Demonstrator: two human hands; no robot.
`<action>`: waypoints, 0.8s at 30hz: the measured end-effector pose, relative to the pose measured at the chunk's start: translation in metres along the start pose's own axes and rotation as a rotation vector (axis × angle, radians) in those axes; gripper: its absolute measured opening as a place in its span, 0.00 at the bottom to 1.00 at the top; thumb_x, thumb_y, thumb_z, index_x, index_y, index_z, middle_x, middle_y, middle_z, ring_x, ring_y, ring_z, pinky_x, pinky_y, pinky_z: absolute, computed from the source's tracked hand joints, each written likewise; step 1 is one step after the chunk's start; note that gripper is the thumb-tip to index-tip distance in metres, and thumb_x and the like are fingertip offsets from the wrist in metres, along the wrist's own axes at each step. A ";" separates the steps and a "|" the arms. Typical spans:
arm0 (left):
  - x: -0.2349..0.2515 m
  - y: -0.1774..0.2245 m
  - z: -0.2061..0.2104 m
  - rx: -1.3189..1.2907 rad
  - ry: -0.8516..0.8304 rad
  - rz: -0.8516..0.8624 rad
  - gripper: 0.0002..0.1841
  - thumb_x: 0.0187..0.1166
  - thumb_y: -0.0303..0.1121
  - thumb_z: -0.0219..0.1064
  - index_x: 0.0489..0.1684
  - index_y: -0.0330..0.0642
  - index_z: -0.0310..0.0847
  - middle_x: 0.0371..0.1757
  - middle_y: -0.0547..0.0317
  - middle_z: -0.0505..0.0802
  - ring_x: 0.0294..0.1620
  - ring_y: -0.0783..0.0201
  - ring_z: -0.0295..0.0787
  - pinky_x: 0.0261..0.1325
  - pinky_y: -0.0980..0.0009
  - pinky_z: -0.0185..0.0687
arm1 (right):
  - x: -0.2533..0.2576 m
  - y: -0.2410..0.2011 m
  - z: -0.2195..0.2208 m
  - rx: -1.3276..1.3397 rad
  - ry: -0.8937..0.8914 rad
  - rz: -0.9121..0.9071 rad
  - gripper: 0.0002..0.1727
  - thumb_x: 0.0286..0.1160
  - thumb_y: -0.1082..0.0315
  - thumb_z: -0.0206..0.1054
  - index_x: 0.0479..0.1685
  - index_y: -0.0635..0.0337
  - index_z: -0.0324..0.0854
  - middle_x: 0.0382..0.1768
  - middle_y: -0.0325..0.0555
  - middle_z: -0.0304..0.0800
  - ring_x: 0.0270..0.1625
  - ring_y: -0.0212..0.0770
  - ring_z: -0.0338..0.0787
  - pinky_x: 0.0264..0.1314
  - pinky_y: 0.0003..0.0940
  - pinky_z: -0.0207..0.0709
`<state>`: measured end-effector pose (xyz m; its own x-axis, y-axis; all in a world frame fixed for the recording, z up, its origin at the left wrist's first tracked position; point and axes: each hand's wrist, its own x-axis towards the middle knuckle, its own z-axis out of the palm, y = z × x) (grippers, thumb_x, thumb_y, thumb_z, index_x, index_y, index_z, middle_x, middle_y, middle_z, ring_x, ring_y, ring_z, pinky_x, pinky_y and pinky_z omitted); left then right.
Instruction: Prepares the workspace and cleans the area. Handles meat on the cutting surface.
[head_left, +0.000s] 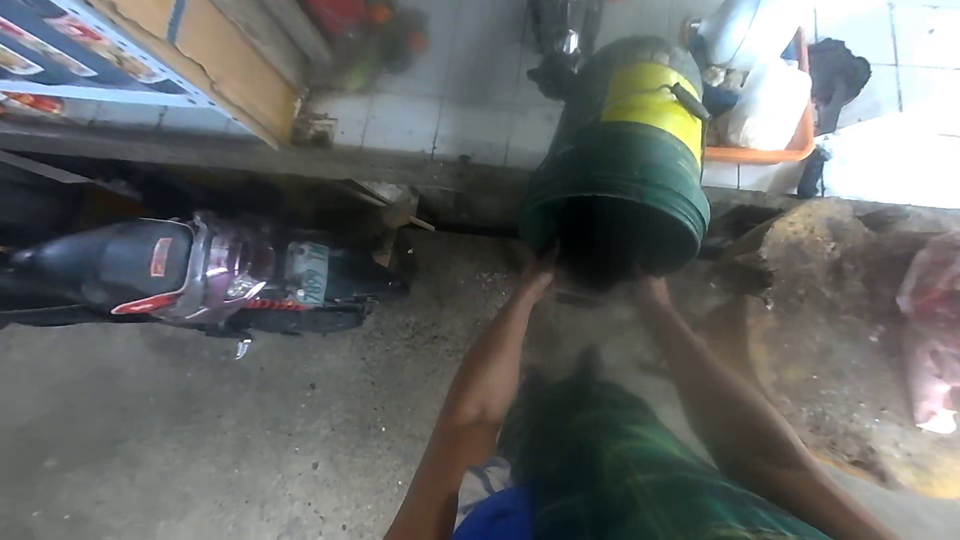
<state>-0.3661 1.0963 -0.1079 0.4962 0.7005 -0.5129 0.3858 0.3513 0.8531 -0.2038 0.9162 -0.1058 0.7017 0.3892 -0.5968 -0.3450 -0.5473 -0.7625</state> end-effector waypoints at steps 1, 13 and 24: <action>0.002 -0.002 0.001 0.009 0.011 0.005 0.32 0.86 0.62 0.58 0.80 0.50 0.75 0.68 0.49 0.89 0.64 0.56 0.88 0.65 0.52 0.86 | 0.001 0.002 0.001 -0.009 -0.003 -0.014 0.32 0.84 0.35 0.58 0.73 0.50 0.78 0.38 0.49 0.84 0.32 0.42 0.81 0.37 0.45 0.81; -0.001 -0.014 0.002 0.055 0.035 0.005 0.32 0.86 0.63 0.59 0.79 0.51 0.77 0.74 0.52 0.86 0.75 0.57 0.83 0.76 0.49 0.79 | 0.011 0.024 0.005 -0.343 -0.073 -0.210 0.25 0.96 0.54 0.49 0.65 0.68 0.79 0.43 0.57 0.87 0.40 0.45 0.88 0.50 0.44 0.85; 0.002 -0.027 0.007 0.021 0.015 0.031 0.25 0.90 0.49 0.61 0.78 0.44 0.75 0.70 0.49 0.88 0.67 0.57 0.86 0.70 0.54 0.82 | 0.008 0.024 0.007 -0.249 -0.074 -0.056 0.19 0.94 0.64 0.51 0.61 0.73 0.79 0.43 0.58 0.84 0.41 0.43 0.83 0.50 0.40 0.82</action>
<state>-0.3705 1.0839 -0.1321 0.4963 0.7201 -0.4849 0.3867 0.3167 0.8661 -0.2108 0.9116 -0.1311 0.6651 0.4721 -0.5786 -0.1361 -0.6852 -0.7155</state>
